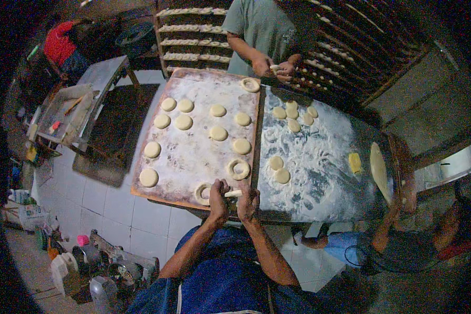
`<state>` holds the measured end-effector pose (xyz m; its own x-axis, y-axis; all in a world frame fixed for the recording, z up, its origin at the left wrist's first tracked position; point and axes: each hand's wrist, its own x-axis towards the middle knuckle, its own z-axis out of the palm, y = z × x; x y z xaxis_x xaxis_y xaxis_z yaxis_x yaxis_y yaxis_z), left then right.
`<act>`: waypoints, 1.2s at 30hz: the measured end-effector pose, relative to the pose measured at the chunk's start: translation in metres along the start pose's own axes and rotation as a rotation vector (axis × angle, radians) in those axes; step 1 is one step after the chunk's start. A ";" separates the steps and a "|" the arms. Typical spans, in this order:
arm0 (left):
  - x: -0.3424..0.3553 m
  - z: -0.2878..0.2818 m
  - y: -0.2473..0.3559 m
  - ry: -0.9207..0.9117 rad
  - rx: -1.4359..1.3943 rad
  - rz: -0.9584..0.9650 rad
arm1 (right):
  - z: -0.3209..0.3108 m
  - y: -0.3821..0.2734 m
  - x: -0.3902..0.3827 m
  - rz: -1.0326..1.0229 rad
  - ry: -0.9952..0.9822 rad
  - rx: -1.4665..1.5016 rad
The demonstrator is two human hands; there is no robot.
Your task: The person shapes small dough pieces into ring shapes by hand and places them on a floured wooden board. Other workers are visible in the background performing similar tasks.
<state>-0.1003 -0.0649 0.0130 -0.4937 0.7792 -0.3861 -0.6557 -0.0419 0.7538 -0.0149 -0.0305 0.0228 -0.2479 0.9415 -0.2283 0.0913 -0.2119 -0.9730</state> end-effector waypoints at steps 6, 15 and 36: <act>0.012 -0.037 -0.014 -0.071 0.319 0.288 | 0.011 0.022 -0.002 -0.224 -0.078 -0.332; -0.001 -0.050 0.017 -0.231 0.117 0.236 | 0.028 0.004 -0.024 -0.231 -0.184 -0.286; 0.008 -0.048 0.035 -0.274 0.221 0.117 | 0.032 -0.019 -0.022 -0.271 -0.239 -0.566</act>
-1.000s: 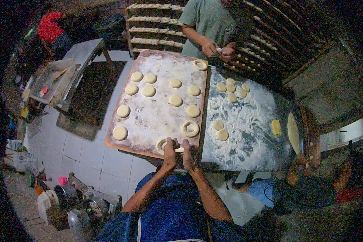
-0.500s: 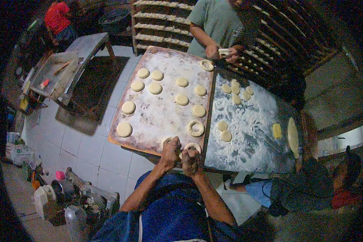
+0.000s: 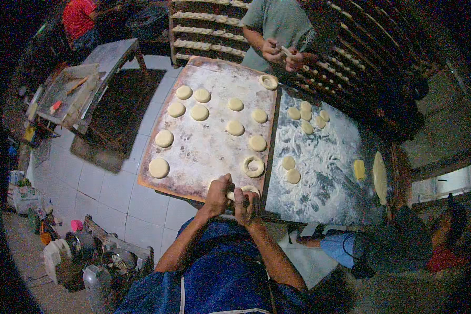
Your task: The person shapes small dough pieces into ring shapes by hand and places them on a floured wooden board. Other workers are visible in the background performing similar tasks.
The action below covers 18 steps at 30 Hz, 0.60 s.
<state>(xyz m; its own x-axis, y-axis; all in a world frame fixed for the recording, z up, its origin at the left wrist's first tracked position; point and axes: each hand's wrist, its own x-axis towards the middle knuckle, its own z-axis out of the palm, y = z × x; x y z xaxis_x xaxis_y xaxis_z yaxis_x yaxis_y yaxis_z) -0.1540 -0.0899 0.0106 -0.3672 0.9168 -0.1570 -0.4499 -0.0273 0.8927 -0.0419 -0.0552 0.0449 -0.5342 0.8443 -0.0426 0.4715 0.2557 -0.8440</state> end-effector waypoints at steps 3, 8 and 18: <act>0.004 -0.002 -0.010 0.083 0.316 0.154 | -0.003 -0.015 0.000 -0.045 0.026 0.097; 0.007 0.003 -0.009 0.017 0.002 0.053 | -0.001 0.020 0.011 -0.056 0.097 0.182; 0.020 0.006 -0.009 0.312 0.311 0.060 | -0.006 0.031 0.038 0.198 -0.258 0.613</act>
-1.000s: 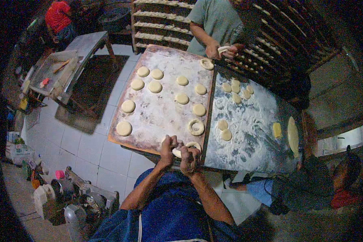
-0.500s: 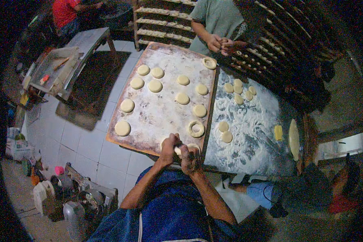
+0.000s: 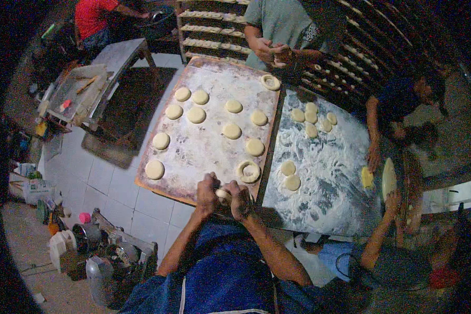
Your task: The person shapes small dough pieces into ring shapes by hand and places them on a floured wooden board. Other workers are visible in the background performing similar tasks.
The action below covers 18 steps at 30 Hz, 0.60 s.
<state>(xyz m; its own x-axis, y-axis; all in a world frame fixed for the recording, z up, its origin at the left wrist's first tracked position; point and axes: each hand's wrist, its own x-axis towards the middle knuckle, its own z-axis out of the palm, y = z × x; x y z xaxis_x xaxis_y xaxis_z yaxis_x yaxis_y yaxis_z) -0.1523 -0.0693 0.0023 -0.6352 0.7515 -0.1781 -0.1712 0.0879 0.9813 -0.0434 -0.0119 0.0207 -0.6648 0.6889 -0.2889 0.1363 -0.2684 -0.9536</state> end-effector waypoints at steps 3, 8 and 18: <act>0.025 -0.018 -0.006 0.152 -0.177 0.036 | -0.006 -0.003 0.026 -0.455 0.022 -0.274; 0.068 -0.014 0.005 0.220 0.407 0.190 | -0.029 -0.025 0.052 -0.421 0.166 -0.778; 0.061 -0.010 0.001 0.161 0.825 0.620 | -0.199 0.038 -0.017 -0.113 0.487 -0.990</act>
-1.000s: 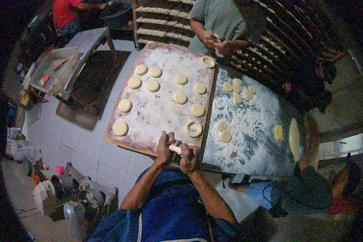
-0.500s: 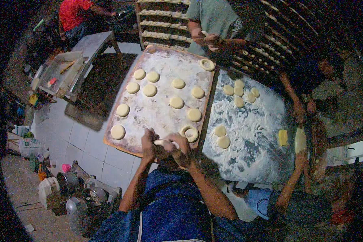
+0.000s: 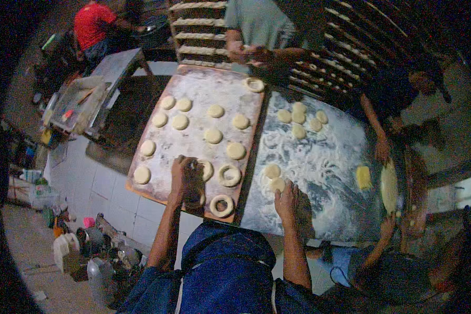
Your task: The person shapes small dough pieces into ring shapes by hand and places them on a floured wooden board. Other workers are visible in the background performing similar tasks.
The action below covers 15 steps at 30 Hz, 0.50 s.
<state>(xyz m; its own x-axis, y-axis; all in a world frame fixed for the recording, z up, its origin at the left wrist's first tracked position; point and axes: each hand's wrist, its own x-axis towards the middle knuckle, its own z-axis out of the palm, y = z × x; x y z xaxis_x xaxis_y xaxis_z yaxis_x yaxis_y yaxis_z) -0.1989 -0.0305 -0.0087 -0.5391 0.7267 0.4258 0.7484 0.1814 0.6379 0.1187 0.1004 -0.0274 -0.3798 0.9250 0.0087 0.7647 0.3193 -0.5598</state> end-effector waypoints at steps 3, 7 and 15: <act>-0.008 0.004 0.002 0.039 0.049 -0.113 | -0.006 0.021 0.013 0.069 -0.013 -0.344; -0.006 0.011 0.041 0.197 0.252 -0.053 | -0.005 0.015 0.018 -0.029 0.001 -0.178; -0.044 0.100 0.143 -0.348 -0.670 -0.239 | -0.011 0.007 0.018 -0.080 -0.007 0.736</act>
<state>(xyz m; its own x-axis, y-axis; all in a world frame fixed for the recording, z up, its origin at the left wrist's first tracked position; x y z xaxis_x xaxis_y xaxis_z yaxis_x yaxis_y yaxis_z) -0.0295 0.0299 -0.0002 -0.4213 0.9039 0.0736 0.1756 0.0016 0.9845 0.1227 0.1211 -0.0221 -0.4250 0.9026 0.0685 0.1890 0.1625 -0.9684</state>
